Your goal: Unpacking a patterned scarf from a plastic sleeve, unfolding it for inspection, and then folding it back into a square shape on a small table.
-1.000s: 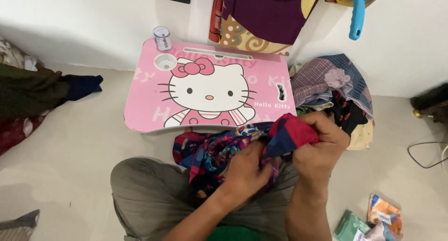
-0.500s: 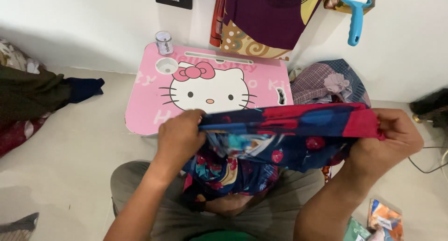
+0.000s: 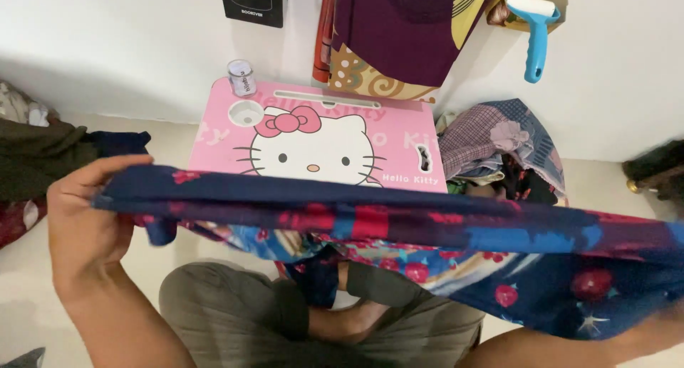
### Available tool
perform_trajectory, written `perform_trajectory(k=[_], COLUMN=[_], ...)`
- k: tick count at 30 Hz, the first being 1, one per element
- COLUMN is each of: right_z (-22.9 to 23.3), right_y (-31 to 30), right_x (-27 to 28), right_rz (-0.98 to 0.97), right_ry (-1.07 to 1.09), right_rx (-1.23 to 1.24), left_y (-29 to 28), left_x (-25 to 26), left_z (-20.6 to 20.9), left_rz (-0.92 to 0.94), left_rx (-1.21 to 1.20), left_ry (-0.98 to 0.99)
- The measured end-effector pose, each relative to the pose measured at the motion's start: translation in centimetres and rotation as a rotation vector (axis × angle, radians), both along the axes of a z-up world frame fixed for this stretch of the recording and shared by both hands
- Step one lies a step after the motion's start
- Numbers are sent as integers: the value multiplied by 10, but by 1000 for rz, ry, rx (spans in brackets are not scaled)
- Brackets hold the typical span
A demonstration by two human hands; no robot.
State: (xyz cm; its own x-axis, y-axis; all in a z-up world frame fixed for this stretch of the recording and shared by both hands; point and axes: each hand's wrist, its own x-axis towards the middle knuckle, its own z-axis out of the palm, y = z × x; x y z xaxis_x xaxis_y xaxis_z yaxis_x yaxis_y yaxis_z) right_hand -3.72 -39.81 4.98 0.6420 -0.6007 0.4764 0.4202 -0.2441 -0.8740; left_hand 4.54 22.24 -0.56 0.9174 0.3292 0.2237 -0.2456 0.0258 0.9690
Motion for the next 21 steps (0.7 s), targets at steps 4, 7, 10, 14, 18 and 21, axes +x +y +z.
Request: perform_trajectory(k=[4, 7, 10, 14, 18, 21], right_z=[-58, -100, -128, -114, -103, -98], right_y=[-11, -17, 34, 87, 94, 103], right_x=[53, 150, 169, 162, 158, 153], right_rz=[103, 120, 338, 418, 314, 277], right_ry=[108, 479, 512, 534, 689, 626], right_rx=[-25, -222, -384, -401, -599, -575], left_y=[-19, -15, -22, -27, -54, -76], left_x=[16, 43, 38, 43, 30, 22], left_z=[33, -16, -45, -122, -88, -63], left_rz=[-181, -243, -510, -418, -373, -329], left_rx=[369, 818, 307, -219, 49, 276], left_ry=[472, 571, 483, 331, 581, 791])
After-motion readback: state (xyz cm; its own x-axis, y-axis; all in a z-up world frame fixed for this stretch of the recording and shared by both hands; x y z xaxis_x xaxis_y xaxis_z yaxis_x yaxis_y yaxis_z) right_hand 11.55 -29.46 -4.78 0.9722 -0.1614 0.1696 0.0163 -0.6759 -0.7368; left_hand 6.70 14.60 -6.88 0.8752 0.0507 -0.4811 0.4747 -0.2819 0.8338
